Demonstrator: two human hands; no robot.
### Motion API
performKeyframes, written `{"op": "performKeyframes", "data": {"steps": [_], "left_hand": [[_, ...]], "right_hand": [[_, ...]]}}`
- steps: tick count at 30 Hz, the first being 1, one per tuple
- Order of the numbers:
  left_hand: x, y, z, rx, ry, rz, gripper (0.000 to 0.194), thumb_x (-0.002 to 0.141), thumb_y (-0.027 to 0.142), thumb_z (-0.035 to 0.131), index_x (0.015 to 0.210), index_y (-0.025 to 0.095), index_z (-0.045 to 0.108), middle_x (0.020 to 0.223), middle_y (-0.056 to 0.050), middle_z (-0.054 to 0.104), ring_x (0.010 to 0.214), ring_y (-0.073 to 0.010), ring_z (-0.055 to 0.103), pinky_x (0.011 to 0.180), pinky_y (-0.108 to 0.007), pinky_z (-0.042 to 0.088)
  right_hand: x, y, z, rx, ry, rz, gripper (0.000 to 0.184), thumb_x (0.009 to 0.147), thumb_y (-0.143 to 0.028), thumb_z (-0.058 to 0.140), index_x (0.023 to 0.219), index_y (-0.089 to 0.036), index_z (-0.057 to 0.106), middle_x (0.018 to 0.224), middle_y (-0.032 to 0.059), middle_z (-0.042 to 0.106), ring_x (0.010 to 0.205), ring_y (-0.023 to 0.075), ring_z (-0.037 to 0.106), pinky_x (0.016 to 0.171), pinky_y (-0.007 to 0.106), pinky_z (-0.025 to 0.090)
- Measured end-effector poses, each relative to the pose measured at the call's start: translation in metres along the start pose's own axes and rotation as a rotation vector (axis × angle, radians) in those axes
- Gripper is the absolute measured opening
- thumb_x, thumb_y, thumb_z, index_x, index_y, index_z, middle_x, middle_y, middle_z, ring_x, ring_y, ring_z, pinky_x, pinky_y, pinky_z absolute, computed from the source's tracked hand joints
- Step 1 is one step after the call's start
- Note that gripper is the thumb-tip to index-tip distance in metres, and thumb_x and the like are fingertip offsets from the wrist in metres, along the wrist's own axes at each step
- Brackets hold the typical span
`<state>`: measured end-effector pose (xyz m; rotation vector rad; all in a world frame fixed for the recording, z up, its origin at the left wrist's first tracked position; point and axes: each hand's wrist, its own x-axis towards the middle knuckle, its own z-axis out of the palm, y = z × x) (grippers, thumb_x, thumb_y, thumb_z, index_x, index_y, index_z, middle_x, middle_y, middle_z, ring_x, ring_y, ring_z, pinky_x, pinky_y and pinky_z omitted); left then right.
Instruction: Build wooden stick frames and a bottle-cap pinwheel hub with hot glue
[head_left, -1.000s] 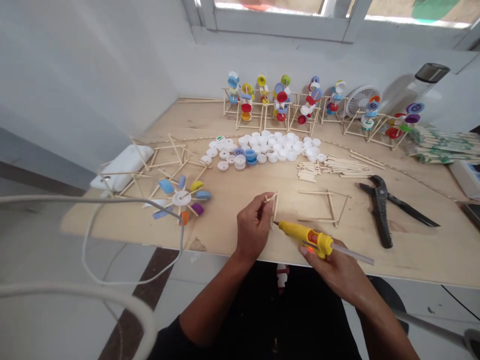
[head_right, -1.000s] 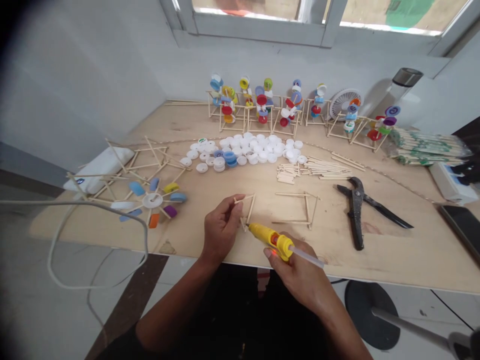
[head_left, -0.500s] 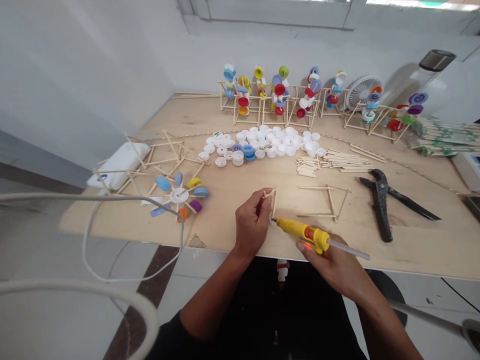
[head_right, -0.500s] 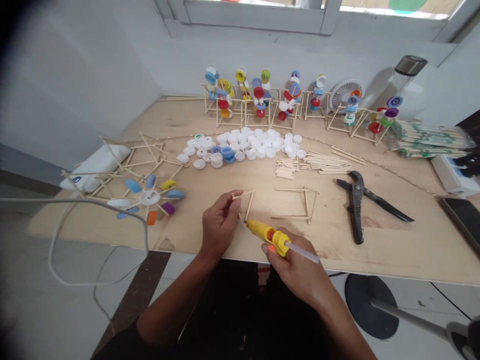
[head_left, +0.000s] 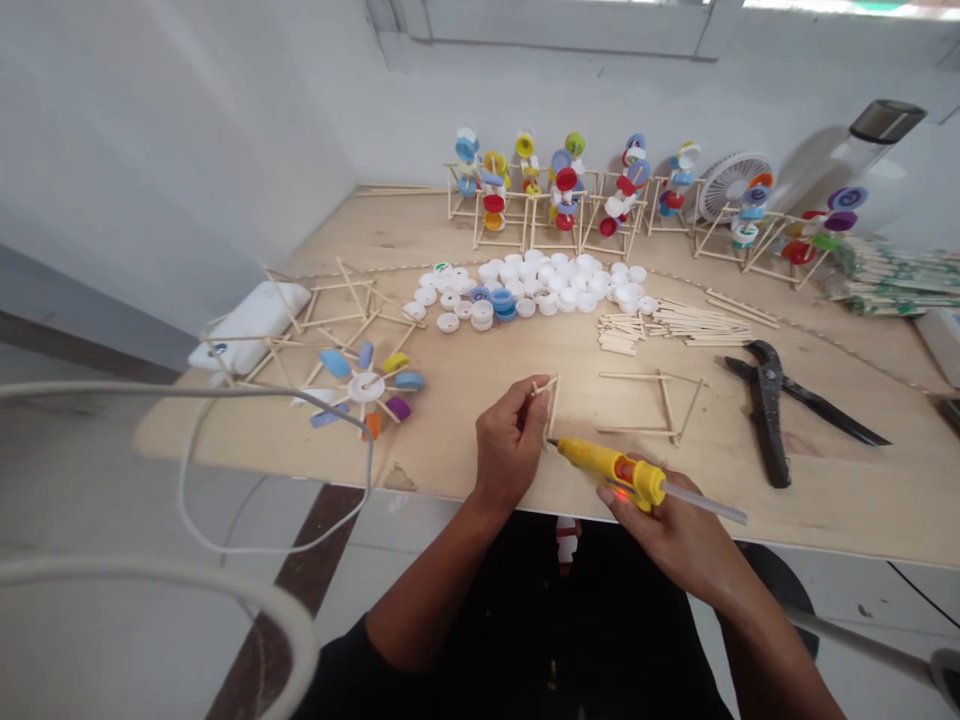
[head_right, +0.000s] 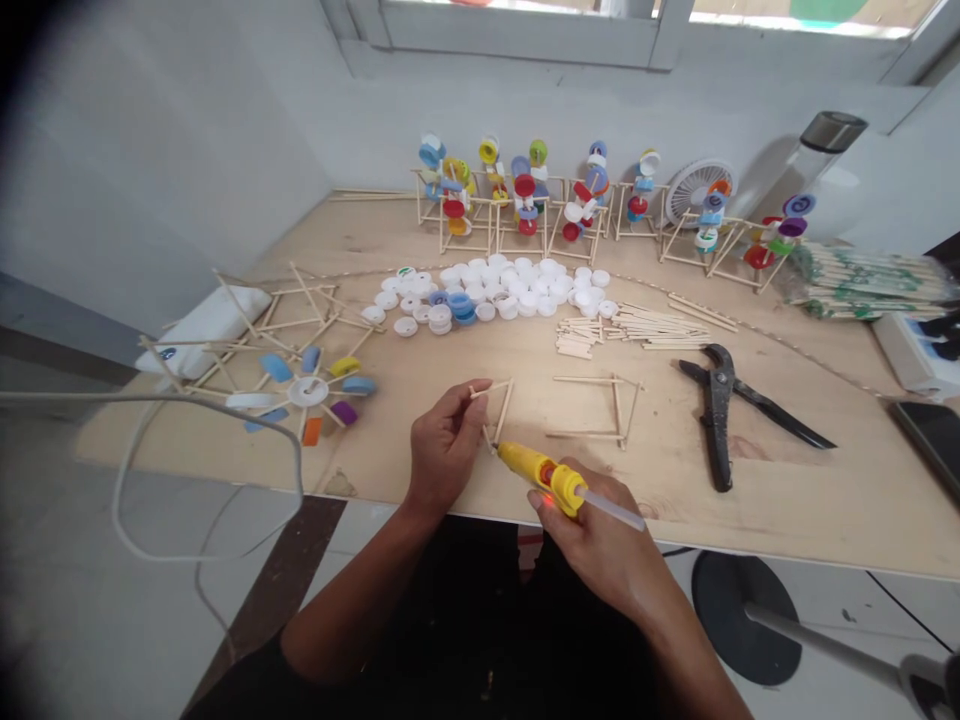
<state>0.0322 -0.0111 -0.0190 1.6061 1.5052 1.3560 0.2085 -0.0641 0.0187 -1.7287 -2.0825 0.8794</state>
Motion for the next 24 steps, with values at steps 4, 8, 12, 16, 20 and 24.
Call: {"op": "performKeyframes", "data": {"steps": [4, 8, 12, 16, 20, 24], "left_hand": [[-0.0003, 0.0001, -0.0004, 0.003, 0.007, 0.003, 0.027, 0.087, 0.029, 0.048, 0.104, 0.015, 0.063, 0.064, 0.003, 0.058, 0.052, -0.0072, 0.047, 0.053, -0.018, 0.041], [-0.0004, -0.0003, -0.0008, -0.009, -0.003, -0.006, 0.027, 0.087, 0.028, 0.048, 0.105, 0.015, 0.063, 0.065, 0.002, 0.057, 0.053, -0.0072, 0.046, 0.054, -0.018, 0.041], [-0.0001, -0.0004, -0.0008, -0.008, 0.000, -0.003, 0.027, 0.087, 0.028, 0.048, 0.105, 0.014, 0.063, 0.065, 0.002, 0.058, 0.052, -0.0072, 0.047, 0.054, -0.018, 0.040], [-0.0001, 0.0004, -0.0006, -0.008, 0.006, 0.007, 0.027, 0.087, 0.028, 0.047, 0.105, 0.014, 0.063, 0.069, 0.001, 0.061, 0.053, -0.0072, 0.048, 0.053, -0.018, 0.041], [-0.0005, 0.0011, -0.0005, -0.027, 0.001, 0.006, 0.027, 0.087, 0.028, 0.047, 0.105, 0.015, 0.063, 0.073, 0.000, 0.064, 0.055, -0.0075, 0.050, 0.054, -0.018, 0.042], [-0.0007, 0.0007, -0.0008, -0.021, 0.000, 0.002, 0.027, 0.087, 0.028, 0.048, 0.105, 0.015, 0.063, 0.072, 0.000, 0.064, 0.053, -0.0074, 0.048, 0.054, -0.018, 0.042]], "right_hand": [[-0.0005, 0.0000, -0.0006, -0.017, 0.002, -0.003, 0.029, 0.086, -0.043, 0.045, 0.082, -0.019, 0.060, 0.077, 0.0040, 0.064, 0.070, 0.0188, 0.061, 0.064, 0.029, 0.045], [-0.0015, 0.0004, 0.0005, -0.039, 0.008, -0.001, 0.032, 0.087, -0.045, 0.043, 0.083, -0.019, 0.061, 0.078, 0.0044, 0.065, 0.072, 0.0196, 0.061, 0.064, 0.029, 0.045], [-0.0004, 0.0018, 0.0030, -0.025, 0.016, 0.010, 0.032, 0.086, -0.044, 0.044, 0.088, -0.019, 0.064, 0.082, 0.0049, 0.066, 0.075, 0.0201, 0.062, 0.068, 0.030, 0.046], [0.0007, 0.0019, 0.0043, -0.024, 0.052, 0.000, 0.033, 0.086, -0.044, 0.044, 0.089, -0.019, 0.066, 0.085, 0.0055, 0.067, 0.076, 0.0200, 0.063, 0.067, 0.030, 0.047], [0.0010, 0.0005, 0.0041, -0.020, 0.044, 0.009, 0.033, 0.086, -0.044, 0.044, 0.090, -0.019, 0.066, 0.084, 0.0052, 0.067, 0.075, 0.0198, 0.063, 0.066, 0.029, 0.048], [0.0013, 0.0001, 0.0043, -0.013, 0.075, 0.006, 0.032, 0.086, -0.043, 0.046, 0.093, -0.018, 0.066, 0.087, 0.0062, 0.068, 0.076, 0.0204, 0.063, 0.065, 0.029, 0.048]]}}
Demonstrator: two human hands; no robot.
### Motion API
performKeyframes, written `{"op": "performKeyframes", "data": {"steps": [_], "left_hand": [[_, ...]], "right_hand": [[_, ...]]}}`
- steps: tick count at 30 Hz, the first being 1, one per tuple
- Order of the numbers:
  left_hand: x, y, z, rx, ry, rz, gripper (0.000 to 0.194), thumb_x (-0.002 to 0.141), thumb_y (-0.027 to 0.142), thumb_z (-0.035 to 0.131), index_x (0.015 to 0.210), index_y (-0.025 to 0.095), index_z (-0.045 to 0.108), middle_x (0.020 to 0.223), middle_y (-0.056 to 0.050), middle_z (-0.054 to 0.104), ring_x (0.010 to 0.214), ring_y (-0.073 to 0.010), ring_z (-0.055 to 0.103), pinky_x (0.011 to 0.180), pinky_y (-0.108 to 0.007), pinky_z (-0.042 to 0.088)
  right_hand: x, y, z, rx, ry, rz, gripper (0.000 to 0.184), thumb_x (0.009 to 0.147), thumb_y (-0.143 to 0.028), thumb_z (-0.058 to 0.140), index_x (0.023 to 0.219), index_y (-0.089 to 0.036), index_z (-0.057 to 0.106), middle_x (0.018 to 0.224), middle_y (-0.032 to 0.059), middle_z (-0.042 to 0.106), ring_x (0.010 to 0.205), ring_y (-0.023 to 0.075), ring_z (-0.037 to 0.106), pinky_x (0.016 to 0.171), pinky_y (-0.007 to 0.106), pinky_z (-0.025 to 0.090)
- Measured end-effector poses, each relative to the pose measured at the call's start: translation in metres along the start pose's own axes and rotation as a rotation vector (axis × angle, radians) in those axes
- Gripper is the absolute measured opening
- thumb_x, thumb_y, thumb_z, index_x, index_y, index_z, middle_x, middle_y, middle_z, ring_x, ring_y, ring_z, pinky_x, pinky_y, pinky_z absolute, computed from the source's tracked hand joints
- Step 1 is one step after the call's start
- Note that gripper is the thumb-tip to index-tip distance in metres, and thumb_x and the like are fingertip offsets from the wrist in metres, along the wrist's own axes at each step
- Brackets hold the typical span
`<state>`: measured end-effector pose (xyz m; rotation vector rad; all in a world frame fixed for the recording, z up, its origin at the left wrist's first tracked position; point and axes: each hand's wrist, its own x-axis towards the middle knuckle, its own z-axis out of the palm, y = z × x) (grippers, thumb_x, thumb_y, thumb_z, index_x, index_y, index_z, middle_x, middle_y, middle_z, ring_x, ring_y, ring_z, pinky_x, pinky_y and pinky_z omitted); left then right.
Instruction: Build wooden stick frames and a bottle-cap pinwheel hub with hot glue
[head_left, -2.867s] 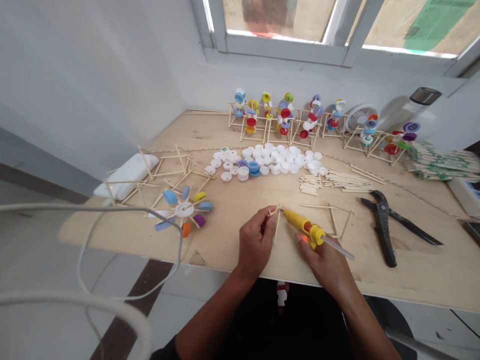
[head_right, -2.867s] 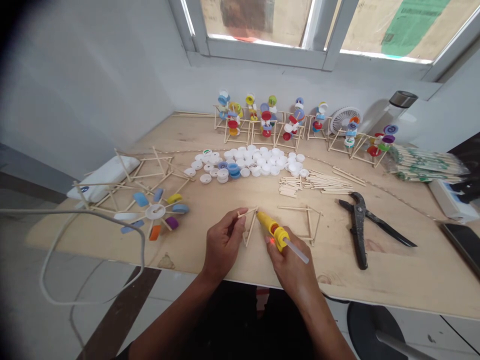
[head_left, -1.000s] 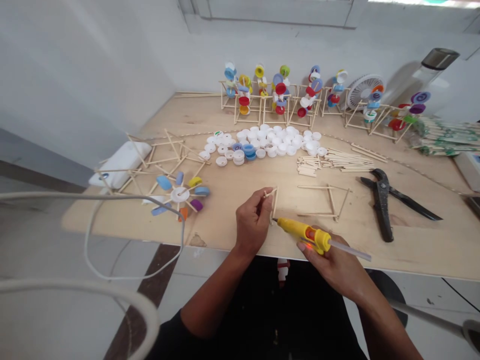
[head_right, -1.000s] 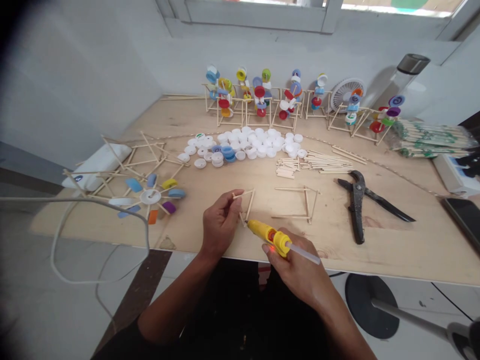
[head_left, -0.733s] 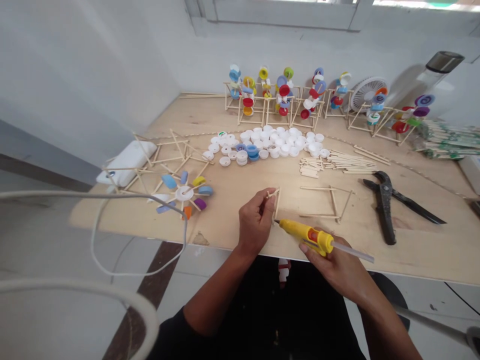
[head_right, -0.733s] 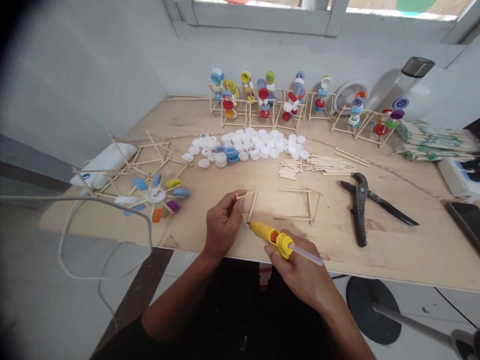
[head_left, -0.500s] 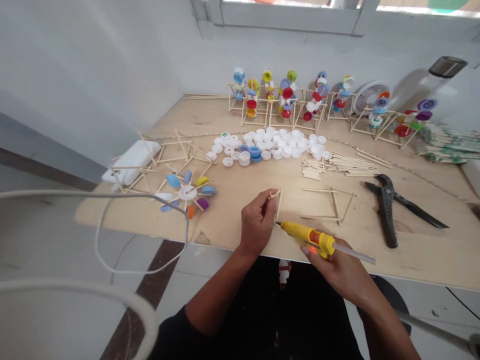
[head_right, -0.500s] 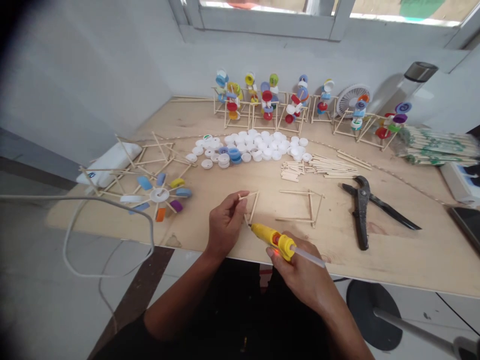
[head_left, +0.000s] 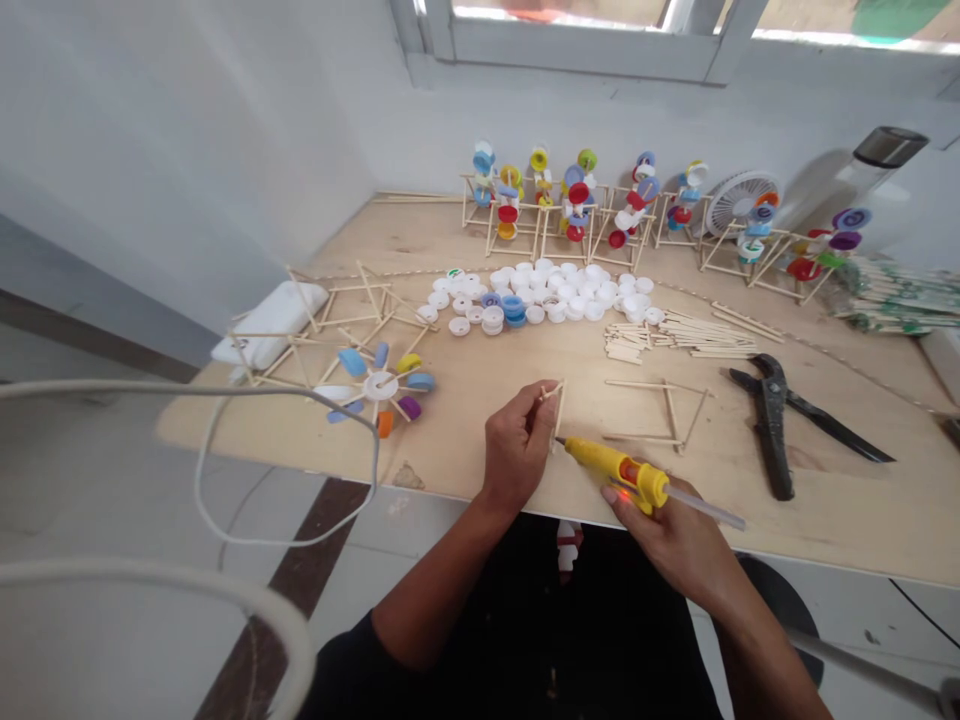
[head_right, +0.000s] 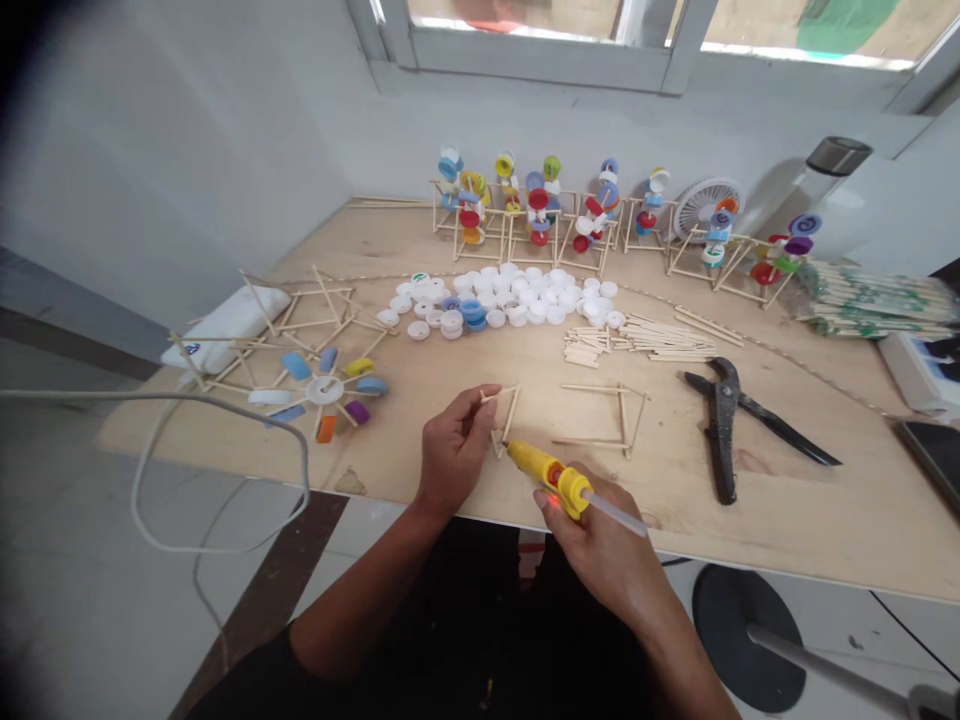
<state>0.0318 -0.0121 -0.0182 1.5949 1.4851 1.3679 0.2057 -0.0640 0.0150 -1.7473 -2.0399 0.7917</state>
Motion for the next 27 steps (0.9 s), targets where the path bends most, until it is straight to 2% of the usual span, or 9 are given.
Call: {"op": "performKeyframes", "data": {"steps": [10, 16, 22, 27], "left_hand": [[-0.0003, -0.0006, -0.0002, 0.001, -0.002, 0.000, 0.027, 0.087, 0.028, 0.047, 0.105, 0.015, 0.063, 0.068, 0.001, 0.060, 0.054, -0.0074, 0.047, 0.054, -0.018, 0.041], [-0.0003, -0.0008, -0.0002, 0.010, 0.000, -0.002, 0.027, 0.087, 0.029, 0.047, 0.105, 0.015, 0.063, 0.064, 0.002, 0.058, 0.051, -0.0077, 0.046, 0.052, -0.018, 0.040], [-0.0003, -0.0007, -0.0002, 0.000, -0.004, 0.010, 0.027, 0.087, 0.028, 0.047, 0.105, 0.015, 0.063, 0.074, -0.001, 0.064, 0.056, -0.0083, 0.051, 0.057, -0.019, 0.043], [-0.0002, -0.0002, -0.0001, 0.014, -0.002, 0.006, 0.027, 0.087, 0.028, 0.047, 0.105, 0.015, 0.063, 0.068, 0.001, 0.062, 0.053, -0.0077, 0.048, 0.053, -0.018, 0.041]], "right_hand": [[-0.0005, 0.0010, -0.0002, 0.011, -0.025, -0.003, 0.031, 0.086, -0.042, 0.045, 0.091, -0.019, 0.065, 0.086, 0.0057, 0.068, 0.077, 0.0206, 0.063, 0.068, 0.029, 0.048], [0.0004, -0.0003, 0.0007, 0.002, 0.016, -0.013, 0.030, 0.085, -0.042, 0.046, 0.088, -0.019, 0.065, 0.081, 0.0053, 0.068, 0.073, 0.0199, 0.063, 0.062, 0.027, 0.047], [-0.0002, 0.0019, 0.0010, -0.014, -0.009, -0.025, 0.030, 0.086, -0.044, 0.044, 0.083, -0.020, 0.063, 0.076, 0.0036, 0.066, 0.070, 0.0189, 0.062, 0.063, 0.027, 0.046], [0.0005, 0.0005, 0.0014, 0.000, -0.015, -0.014, 0.028, 0.086, -0.041, 0.045, 0.086, -0.019, 0.062, 0.078, 0.0041, 0.066, 0.071, 0.0190, 0.063, 0.062, 0.027, 0.046]]}}
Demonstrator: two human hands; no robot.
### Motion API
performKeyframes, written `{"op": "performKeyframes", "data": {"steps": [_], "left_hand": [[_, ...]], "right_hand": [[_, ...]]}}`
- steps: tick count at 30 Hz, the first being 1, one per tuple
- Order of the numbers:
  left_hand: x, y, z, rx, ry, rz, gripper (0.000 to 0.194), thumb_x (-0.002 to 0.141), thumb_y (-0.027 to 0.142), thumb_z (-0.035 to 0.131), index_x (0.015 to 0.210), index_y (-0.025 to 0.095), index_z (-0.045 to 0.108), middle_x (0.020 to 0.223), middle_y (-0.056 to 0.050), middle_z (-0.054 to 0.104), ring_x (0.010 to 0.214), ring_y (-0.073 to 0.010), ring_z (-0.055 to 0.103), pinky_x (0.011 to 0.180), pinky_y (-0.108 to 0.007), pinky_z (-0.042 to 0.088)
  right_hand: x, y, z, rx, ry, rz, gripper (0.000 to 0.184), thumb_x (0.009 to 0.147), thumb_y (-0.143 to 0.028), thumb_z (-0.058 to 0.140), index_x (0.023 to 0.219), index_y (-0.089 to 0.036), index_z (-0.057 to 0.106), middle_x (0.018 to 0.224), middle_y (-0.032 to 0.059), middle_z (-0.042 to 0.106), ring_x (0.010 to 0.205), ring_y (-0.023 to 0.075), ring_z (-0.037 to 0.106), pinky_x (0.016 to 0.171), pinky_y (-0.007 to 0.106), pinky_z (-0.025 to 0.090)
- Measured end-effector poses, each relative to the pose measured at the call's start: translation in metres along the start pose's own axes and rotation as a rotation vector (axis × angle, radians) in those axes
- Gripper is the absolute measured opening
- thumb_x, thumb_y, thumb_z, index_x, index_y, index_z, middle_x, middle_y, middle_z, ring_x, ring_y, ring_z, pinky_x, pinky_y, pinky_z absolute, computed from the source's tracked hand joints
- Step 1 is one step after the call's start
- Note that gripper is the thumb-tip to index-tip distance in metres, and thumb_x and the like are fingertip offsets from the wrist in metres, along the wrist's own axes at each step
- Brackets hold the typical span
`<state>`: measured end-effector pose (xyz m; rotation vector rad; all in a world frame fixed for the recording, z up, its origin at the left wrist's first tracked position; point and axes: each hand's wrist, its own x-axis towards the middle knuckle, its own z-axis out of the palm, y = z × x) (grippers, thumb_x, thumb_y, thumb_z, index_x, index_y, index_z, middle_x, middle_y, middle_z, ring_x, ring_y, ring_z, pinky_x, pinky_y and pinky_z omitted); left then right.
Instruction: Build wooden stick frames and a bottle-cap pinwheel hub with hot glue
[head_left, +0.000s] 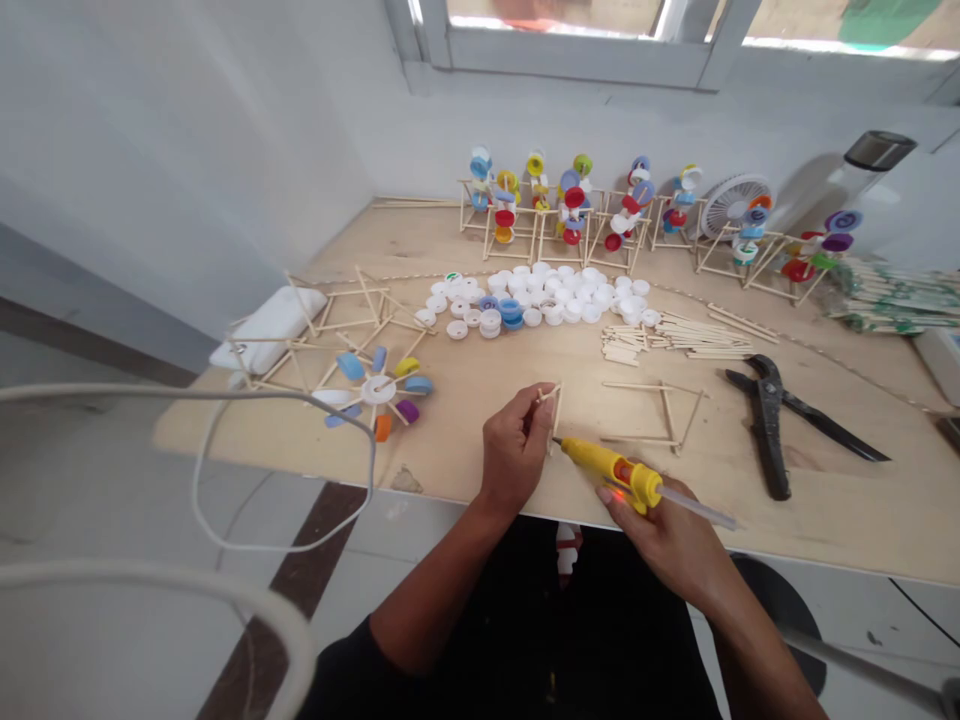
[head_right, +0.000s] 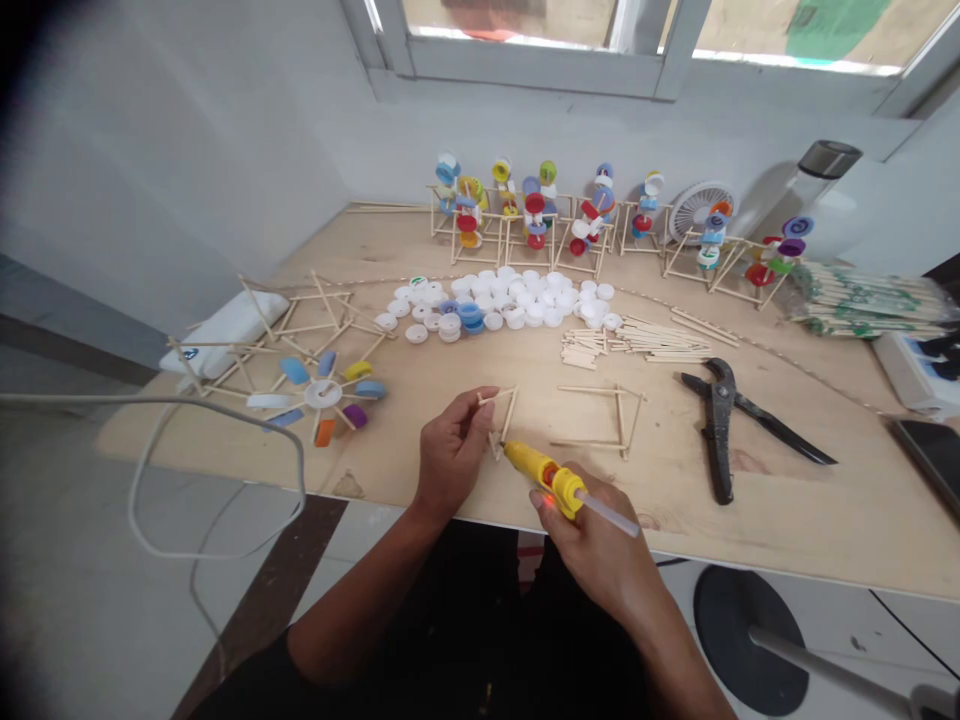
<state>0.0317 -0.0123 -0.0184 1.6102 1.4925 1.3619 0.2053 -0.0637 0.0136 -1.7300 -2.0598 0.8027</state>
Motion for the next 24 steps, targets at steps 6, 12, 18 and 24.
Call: {"op": "performKeyframes", "data": {"steps": [6, 12, 18, 24], "left_hand": [[-0.0005, 0.0013, 0.0005, -0.004, 0.001, 0.000, 0.026, 0.087, 0.027, 0.047, 0.105, 0.015, 0.063, 0.070, 0.001, 0.061, 0.054, -0.0074, 0.049, 0.056, -0.018, 0.042], [0.0000, 0.0003, 0.0005, -0.013, -0.001, -0.002, 0.027, 0.087, 0.028, 0.047, 0.105, 0.015, 0.063, 0.067, 0.002, 0.059, 0.053, -0.0076, 0.047, 0.054, -0.018, 0.041], [0.0005, 0.0007, 0.0003, 0.000, -0.003, -0.004, 0.027, 0.087, 0.028, 0.047, 0.104, 0.015, 0.063, 0.067, 0.002, 0.059, 0.053, -0.0071, 0.047, 0.053, -0.017, 0.040], [0.0002, 0.0014, 0.0007, -0.003, 0.000, -0.011, 0.027, 0.087, 0.027, 0.047, 0.104, 0.014, 0.063, 0.067, 0.002, 0.060, 0.053, -0.0072, 0.047, 0.054, -0.017, 0.040]], "right_hand": [[-0.0020, -0.0012, -0.0004, -0.023, 0.010, 0.017, 0.030, 0.086, -0.043, 0.045, 0.084, -0.020, 0.063, 0.080, 0.0046, 0.067, 0.074, 0.0201, 0.063, 0.062, 0.027, 0.046], [0.0002, -0.0012, 0.0002, -0.020, 0.014, 0.021, 0.028, 0.087, -0.041, 0.043, 0.086, -0.019, 0.061, 0.079, 0.0052, 0.066, 0.072, 0.0198, 0.063, 0.064, 0.028, 0.046], [0.0001, 0.0018, 0.0022, -0.007, 0.034, 0.003, 0.030, 0.086, -0.043, 0.044, 0.088, -0.020, 0.062, 0.081, 0.0046, 0.066, 0.074, 0.0199, 0.063, 0.064, 0.028, 0.046], [-0.0009, 0.0018, 0.0006, -0.044, 0.014, -0.002, 0.028, 0.085, -0.043, 0.044, 0.081, -0.021, 0.061, 0.078, 0.0031, 0.066, 0.072, 0.0198, 0.063, 0.064, 0.028, 0.046]]}}
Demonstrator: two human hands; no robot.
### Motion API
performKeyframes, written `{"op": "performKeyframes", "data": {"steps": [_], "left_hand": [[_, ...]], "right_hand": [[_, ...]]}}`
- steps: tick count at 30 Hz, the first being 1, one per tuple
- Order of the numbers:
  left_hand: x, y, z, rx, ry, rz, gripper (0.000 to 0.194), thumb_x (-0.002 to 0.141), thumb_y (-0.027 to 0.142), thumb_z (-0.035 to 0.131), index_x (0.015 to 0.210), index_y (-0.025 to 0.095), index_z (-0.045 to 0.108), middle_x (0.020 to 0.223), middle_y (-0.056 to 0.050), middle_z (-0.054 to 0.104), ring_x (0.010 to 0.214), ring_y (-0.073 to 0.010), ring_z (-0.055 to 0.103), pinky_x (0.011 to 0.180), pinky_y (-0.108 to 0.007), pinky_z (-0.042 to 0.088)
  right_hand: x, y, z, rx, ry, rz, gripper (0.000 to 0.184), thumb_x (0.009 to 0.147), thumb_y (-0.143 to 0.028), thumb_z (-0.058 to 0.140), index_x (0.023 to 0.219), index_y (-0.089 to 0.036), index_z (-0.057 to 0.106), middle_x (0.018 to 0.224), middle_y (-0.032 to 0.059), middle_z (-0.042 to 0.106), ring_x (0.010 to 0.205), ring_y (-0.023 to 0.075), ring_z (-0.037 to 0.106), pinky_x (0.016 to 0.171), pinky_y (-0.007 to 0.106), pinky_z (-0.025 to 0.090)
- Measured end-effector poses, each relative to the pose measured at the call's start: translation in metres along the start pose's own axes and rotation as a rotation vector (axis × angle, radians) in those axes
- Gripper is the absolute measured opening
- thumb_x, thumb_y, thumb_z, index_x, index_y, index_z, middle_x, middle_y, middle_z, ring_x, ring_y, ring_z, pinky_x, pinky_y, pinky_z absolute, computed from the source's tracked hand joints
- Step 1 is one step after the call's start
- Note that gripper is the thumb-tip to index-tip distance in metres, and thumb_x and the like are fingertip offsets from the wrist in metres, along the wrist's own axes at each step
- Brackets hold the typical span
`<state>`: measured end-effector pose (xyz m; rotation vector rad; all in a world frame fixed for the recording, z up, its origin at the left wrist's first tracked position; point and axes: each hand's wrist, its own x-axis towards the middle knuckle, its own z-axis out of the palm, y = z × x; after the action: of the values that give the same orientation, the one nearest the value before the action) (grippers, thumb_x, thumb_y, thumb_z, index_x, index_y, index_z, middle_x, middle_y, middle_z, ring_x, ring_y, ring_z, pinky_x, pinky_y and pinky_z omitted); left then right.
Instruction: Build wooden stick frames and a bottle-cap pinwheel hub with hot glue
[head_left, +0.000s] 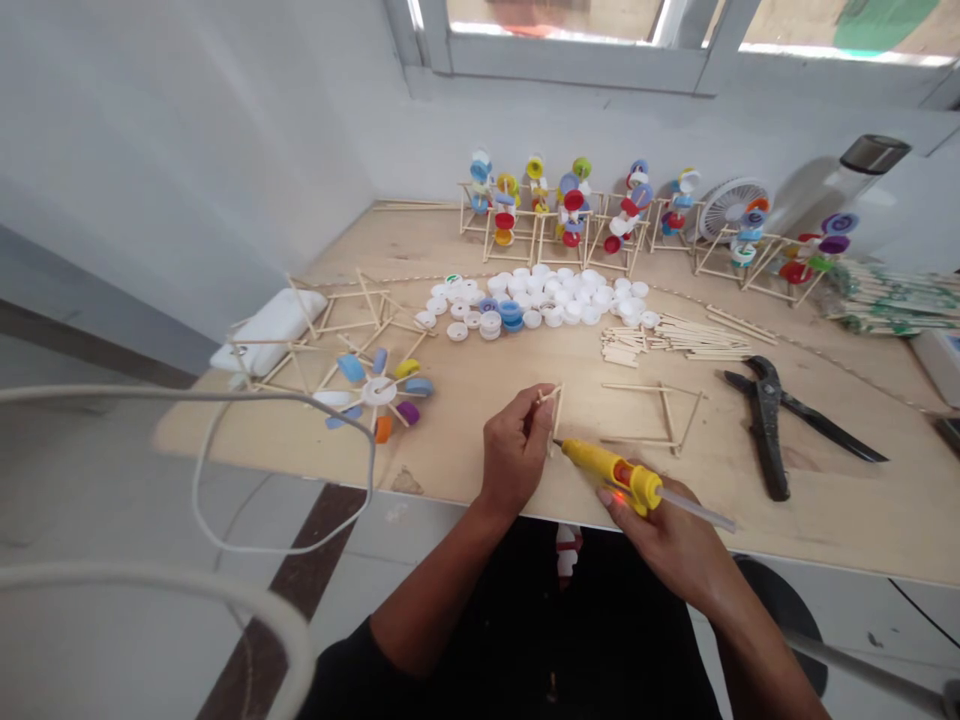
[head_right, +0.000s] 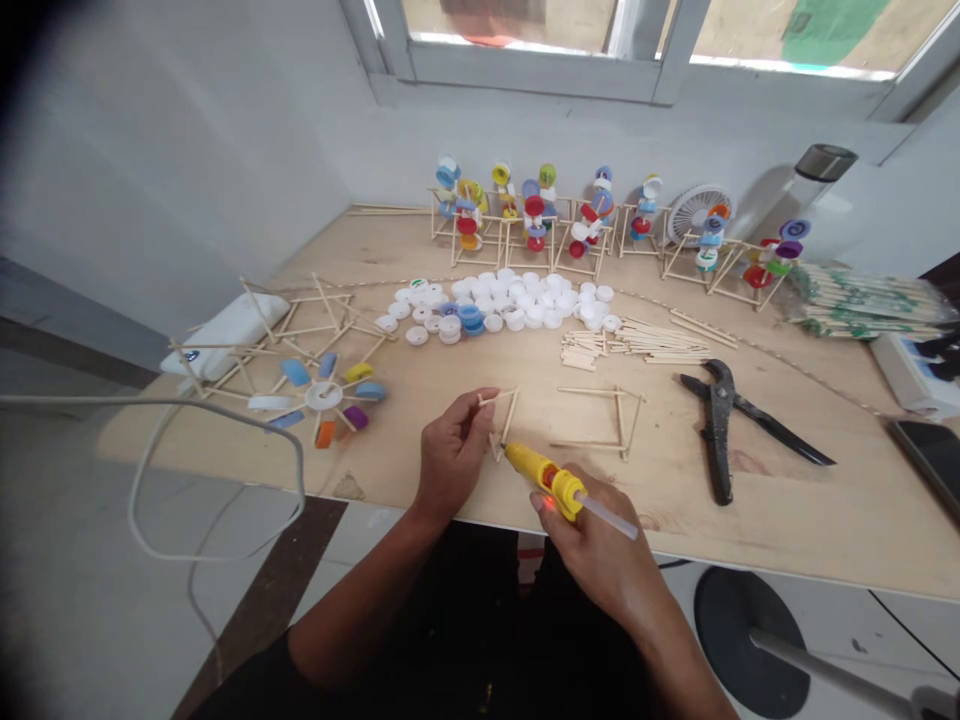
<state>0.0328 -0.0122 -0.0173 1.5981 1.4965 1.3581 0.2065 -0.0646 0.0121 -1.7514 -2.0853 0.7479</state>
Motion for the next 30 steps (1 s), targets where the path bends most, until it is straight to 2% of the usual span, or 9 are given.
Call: {"op": "performKeyframes", "data": {"steps": [6, 11, 14, 17, 20, 26, 28, 30], "left_hand": [[0.001, -0.001, 0.001, -0.007, 0.002, -0.004, 0.027, 0.087, 0.028, 0.047, 0.104, 0.015, 0.063, 0.069, 0.001, 0.061, 0.054, -0.0076, 0.048, 0.056, -0.018, 0.041], [0.001, 0.000, 0.001, -0.017, 0.000, -0.012, 0.027, 0.087, 0.029, 0.048, 0.104, 0.015, 0.063, 0.068, 0.002, 0.060, 0.054, -0.0076, 0.049, 0.055, -0.018, 0.042], [0.001, 0.000, 0.000, -0.028, 0.001, -0.022, 0.027, 0.086, 0.029, 0.048, 0.103, 0.014, 0.063, 0.064, 0.003, 0.057, 0.052, -0.0071, 0.046, 0.053, -0.017, 0.040], [0.001, 0.000, 0.001, -0.033, 0.001, -0.031, 0.026, 0.086, 0.029, 0.048, 0.102, 0.015, 0.063, 0.060, 0.004, 0.053, 0.050, -0.0067, 0.044, 0.051, -0.017, 0.039], [0.000, 0.000, 0.001, -0.027, 0.008, -0.039, 0.027, 0.086, 0.030, 0.049, 0.103, 0.015, 0.063, 0.058, 0.005, 0.051, 0.050, -0.0070, 0.045, 0.051, -0.017, 0.039], [-0.001, -0.002, 0.001, -0.002, 0.003, -0.064, 0.029, 0.086, 0.032, 0.049, 0.105, 0.015, 0.063, 0.064, 0.002, 0.057, 0.053, -0.0083, 0.050, 0.054, -0.018, 0.043], [-0.001, -0.003, 0.000, 0.011, 0.001, -0.068, 0.030, 0.086, 0.033, 0.049, 0.106, 0.016, 0.063, 0.063, 0.002, 0.058, 0.052, -0.0088, 0.050, 0.053, -0.019, 0.043], [0.000, -0.003, 0.000, 0.023, 0.002, -0.065, 0.030, 0.086, 0.034, 0.049, 0.105, 0.016, 0.063, 0.067, 0.001, 0.061, 0.055, -0.0098, 0.053, 0.055, -0.020, 0.045]], "right_hand": [[-0.004, 0.002, -0.004, 0.059, -0.009, 0.047, 0.031, 0.085, -0.046, 0.044, 0.086, -0.021, 0.061, 0.079, 0.0042, 0.065, 0.074, 0.0214, 0.063, 0.065, 0.031, 0.048], [-0.009, -0.003, -0.010, 0.344, 0.043, 0.139, 0.033, 0.083, -0.048, 0.051, 0.097, -0.019, 0.060, 0.085, 0.0058, 0.065, 0.081, 0.0221, 0.062, 0.070, 0.032, 0.050], [-0.015, -0.008, -0.017, 0.532, 0.092, 0.138, 0.028, 0.082, -0.045, 0.054, 0.087, -0.019, 0.060, 0.074, 0.0038, 0.061, 0.072, 0.0187, 0.060, 0.061, 0.027, 0.049], [-0.022, -0.010, -0.025, 0.625, 0.160, 0.124, 0.027, 0.082, -0.044, 0.054, 0.081, -0.019, 0.061, 0.068, 0.0023, 0.057, 0.061, 0.0148, 0.054, 0.051, 0.023, 0.045], [-0.026, -0.008, -0.027, 0.674, 0.168, 0.090, 0.027, 0.082, -0.044, 0.054, 0.086, -0.020, 0.064, 0.072, 0.0031, 0.059, 0.063, 0.0148, 0.054, 0.055, 0.024, 0.047], [-0.030, 0.002, -0.024, 0.611, -0.004, 0.061, 0.026, 0.084, -0.039, 0.054, 0.099, -0.021, 0.065, 0.095, 0.0075, 0.065, 0.086, 0.0200, 0.061, 0.078, 0.032, 0.051], [-0.034, 0.008, -0.027, 0.579, 0.015, 0.042, 0.024, 0.084, -0.038, 0.055, 0.098, -0.021, 0.065, 0.096, 0.0075, 0.066, 0.087, 0.0208, 0.062, 0.076, 0.032, 0.052], [-0.039, 0.016, -0.034, 0.586, 0.122, 0.039, 0.024, 0.083, -0.037, 0.056, 0.099, -0.022, 0.064, 0.094, 0.0069, 0.067, 0.083, 0.0200, 0.063, 0.070, 0.029, 0.053]]}}
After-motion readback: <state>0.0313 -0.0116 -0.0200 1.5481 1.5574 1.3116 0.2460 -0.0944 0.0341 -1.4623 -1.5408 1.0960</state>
